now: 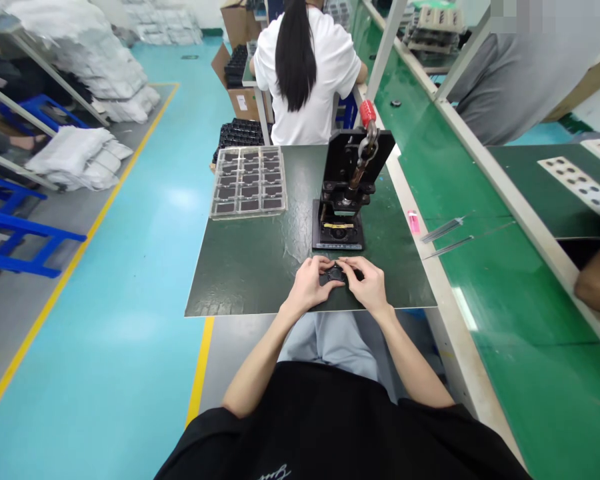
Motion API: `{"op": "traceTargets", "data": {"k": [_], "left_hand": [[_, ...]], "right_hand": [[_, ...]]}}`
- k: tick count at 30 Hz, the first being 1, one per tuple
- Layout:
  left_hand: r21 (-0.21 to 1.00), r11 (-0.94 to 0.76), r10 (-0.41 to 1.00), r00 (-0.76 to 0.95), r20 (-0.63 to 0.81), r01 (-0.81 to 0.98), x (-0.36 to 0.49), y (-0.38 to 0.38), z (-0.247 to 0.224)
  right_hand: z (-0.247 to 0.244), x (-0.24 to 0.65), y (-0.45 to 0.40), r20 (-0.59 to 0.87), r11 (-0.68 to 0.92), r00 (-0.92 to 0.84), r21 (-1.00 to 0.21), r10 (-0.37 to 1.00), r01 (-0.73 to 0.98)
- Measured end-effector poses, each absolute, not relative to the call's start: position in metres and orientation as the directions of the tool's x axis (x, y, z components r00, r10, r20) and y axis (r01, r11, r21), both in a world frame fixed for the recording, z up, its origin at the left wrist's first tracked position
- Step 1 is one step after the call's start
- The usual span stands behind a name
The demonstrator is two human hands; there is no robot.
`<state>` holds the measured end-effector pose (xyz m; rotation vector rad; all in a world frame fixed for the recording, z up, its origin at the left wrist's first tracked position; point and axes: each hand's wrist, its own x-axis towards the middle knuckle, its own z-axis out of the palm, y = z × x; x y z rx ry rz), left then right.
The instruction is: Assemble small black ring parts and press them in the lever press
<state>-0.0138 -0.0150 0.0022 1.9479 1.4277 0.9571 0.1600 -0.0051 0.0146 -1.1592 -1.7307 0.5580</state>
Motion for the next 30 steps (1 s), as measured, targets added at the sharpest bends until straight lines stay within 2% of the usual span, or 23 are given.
{"op": "traceTargets", "data": {"k": [4, 10, 16, 18, 20, 22, 23, 24, 28, 30], "left_hand": [[0.761, -0.301, 0.954, 0.188, 0.235, 0.574, -0.014, -0.014, 0.002], [0.761, -0.291, 0.957, 0.181, 0.229, 0.579, -0.014, -0.016, 0.003], [0.759, -0.298, 0.955, 0.180, 0.238, 0.579, -0.014, -0.014, 0.003], [0.765, -0.297, 0.955, 0.178, 0.238, 0.572, -0.014, -0.013, 0.005], [0.772, -0.292, 0.956, 0.177, 0.232, 0.564, -0.014, -0.013, 0.006], [0.776, -0.284, 0.959, 0.174, 0.225, 0.563, -0.014, -0.013, 0.007], [0.776, -0.281, 0.960, 0.173, 0.221, 0.565, -0.015, -0.014, 0.008], [0.776, -0.277, 0.961, 0.170, 0.219, 0.568, -0.015, -0.014, 0.008], [0.799, -0.261, 0.965, 0.166, 0.203, 0.541, -0.017, -0.015, 0.010], [0.826, -0.251, 0.968, 0.150, 0.203, 0.504, -0.017, -0.008, 0.017]], "right_hand": [[0.018, 0.158, -0.004, 0.500, 0.497, -0.150, -0.689, 0.853, 0.527], [0.014, 0.158, -0.003, 0.525, 0.532, -0.194, -0.631, 0.829, 0.564], [0.012, 0.155, -0.002, 0.473, 0.496, -0.200, -0.662, 0.858, 0.562], [0.014, 0.157, 0.001, 0.473, 0.453, -0.097, -0.733, 0.875, 0.507], [0.016, 0.165, 0.005, 0.498, 0.397, 0.158, -0.815, 0.853, 0.422], [0.018, 0.177, 0.005, 0.503, 0.372, 0.431, -0.858, 0.749, 0.353], [0.018, 0.185, 0.003, 0.501, 0.367, 0.500, -0.863, 0.707, 0.346], [0.018, 0.193, 0.000, 0.505, 0.358, 0.512, -0.861, 0.695, 0.363], [0.008, 0.216, -0.017, 0.506, 0.257, 0.339, -0.782, 0.793, 0.567], [0.003, 0.218, -0.021, 0.483, 0.219, 0.316, -0.765, 0.817, 0.605]]}}
